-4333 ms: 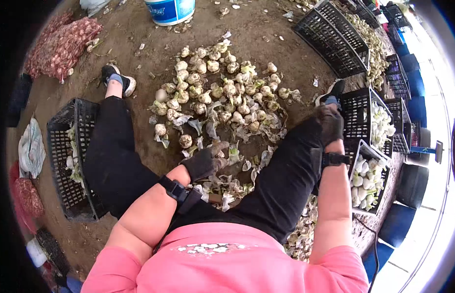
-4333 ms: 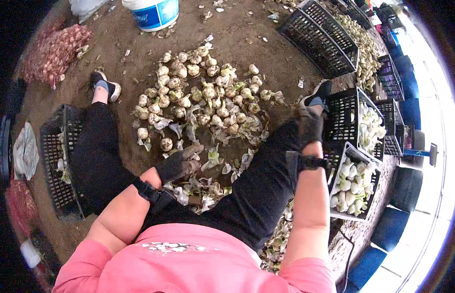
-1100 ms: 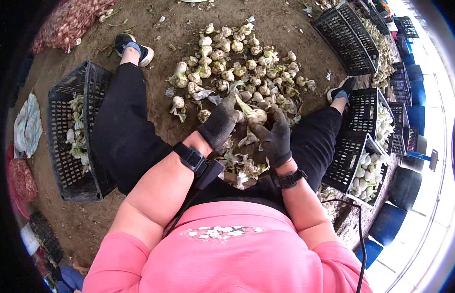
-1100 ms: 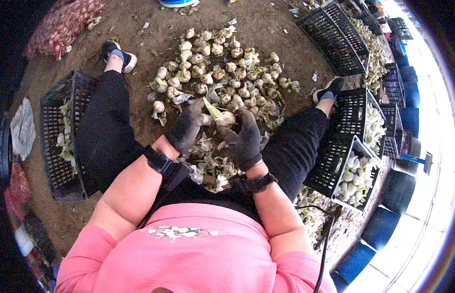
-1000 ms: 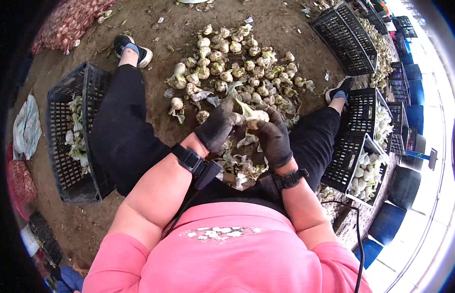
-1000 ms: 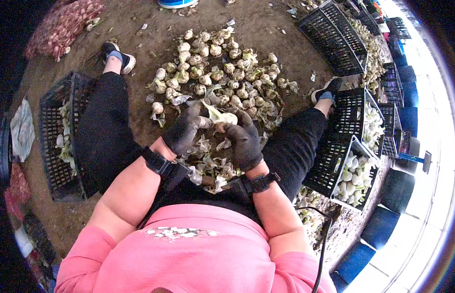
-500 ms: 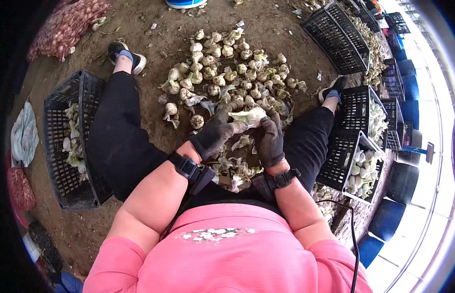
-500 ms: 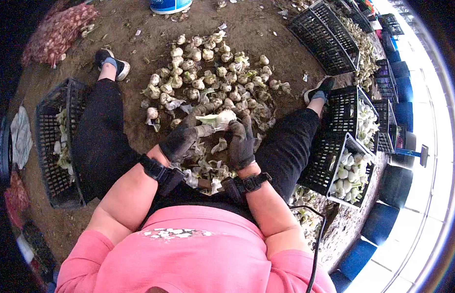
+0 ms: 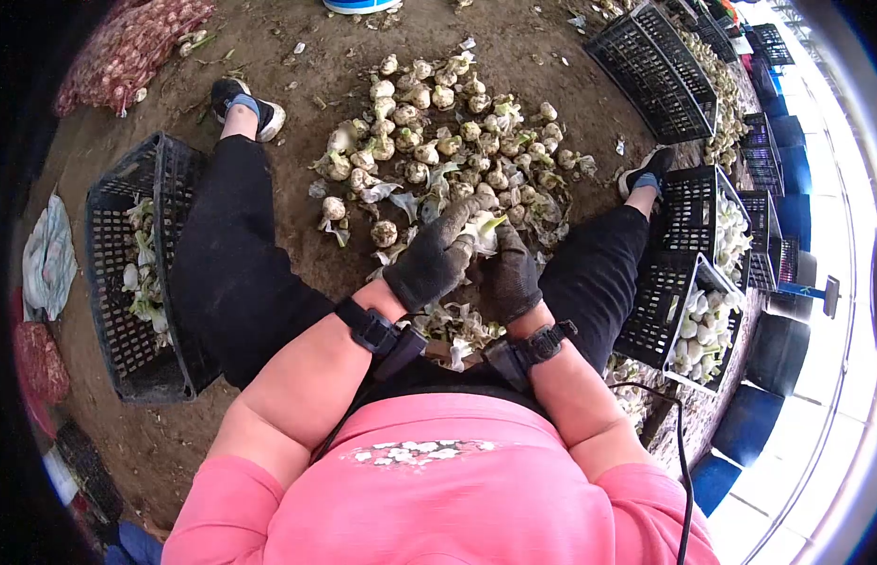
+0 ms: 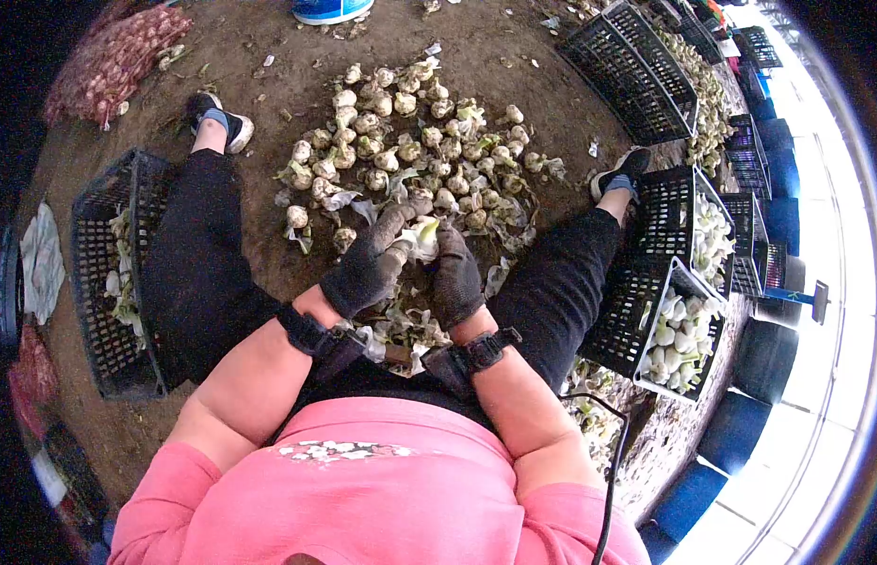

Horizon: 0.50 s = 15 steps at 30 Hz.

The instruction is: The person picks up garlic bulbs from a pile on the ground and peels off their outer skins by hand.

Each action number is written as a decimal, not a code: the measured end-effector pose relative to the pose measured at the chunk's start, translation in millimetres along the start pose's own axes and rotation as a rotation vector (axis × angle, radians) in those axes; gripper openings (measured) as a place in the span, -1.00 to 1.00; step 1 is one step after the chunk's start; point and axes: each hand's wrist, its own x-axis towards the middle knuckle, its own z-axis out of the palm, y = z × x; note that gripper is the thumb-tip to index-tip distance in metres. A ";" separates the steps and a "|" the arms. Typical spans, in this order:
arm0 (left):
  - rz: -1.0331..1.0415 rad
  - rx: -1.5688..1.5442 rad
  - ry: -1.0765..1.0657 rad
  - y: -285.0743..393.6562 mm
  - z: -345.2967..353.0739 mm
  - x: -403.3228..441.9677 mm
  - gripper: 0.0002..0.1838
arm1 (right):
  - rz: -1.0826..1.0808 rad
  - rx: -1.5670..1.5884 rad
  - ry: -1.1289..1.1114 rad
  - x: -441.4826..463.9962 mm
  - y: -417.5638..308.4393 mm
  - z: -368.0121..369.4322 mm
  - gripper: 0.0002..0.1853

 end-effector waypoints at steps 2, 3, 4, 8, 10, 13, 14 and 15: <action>-0.064 -0.114 -0.043 4.7 -4.5 -0.6 -0.54 | 0.386 0.811 -0.101 7.4 2.6 1.0 -0.77; -0.065 -0.114 -0.042 7.4 -7.8 0.3 -0.54 | 0.387 0.810 -0.103 9.4 1.9 -2.9 -0.77; -0.222 -0.236 -0.107 11.0 -11.6 1.9 -0.55 | 0.466 0.914 -0.167 10.2 -10.5 -7.2 -0.75; -0.638 -0.680 -0.170 13.2 -23.7 1.8 -0.69 | -0.387 -0.143 -0.029 4.4 2.5 -5.4 -0.72; -0.579 -0.539 -0.103 -6.8 -18.1 0.9 -0.76 | -0.455 -0.310 0.003 1.8 9.9 -15.9 -0.70; -0.367 0.347 0.025 -50.0 -23.2 -2.0 -0.83 | 0.306 1.240 -0.281 2.3 5.6 -26.6 -0.63; -0.368 0.348 0.029 -58.2 -27.3 -4.1 -0.83 | 0.279 1.199 -0.441 0.0 -5.3 -33.9 -0.68; -0.407 0.576 -0.044 -70.1 -32.3 -5.9 -0.80 | 0.240 1.180 -0.455 2.0 -4.0 -34.0 -0.68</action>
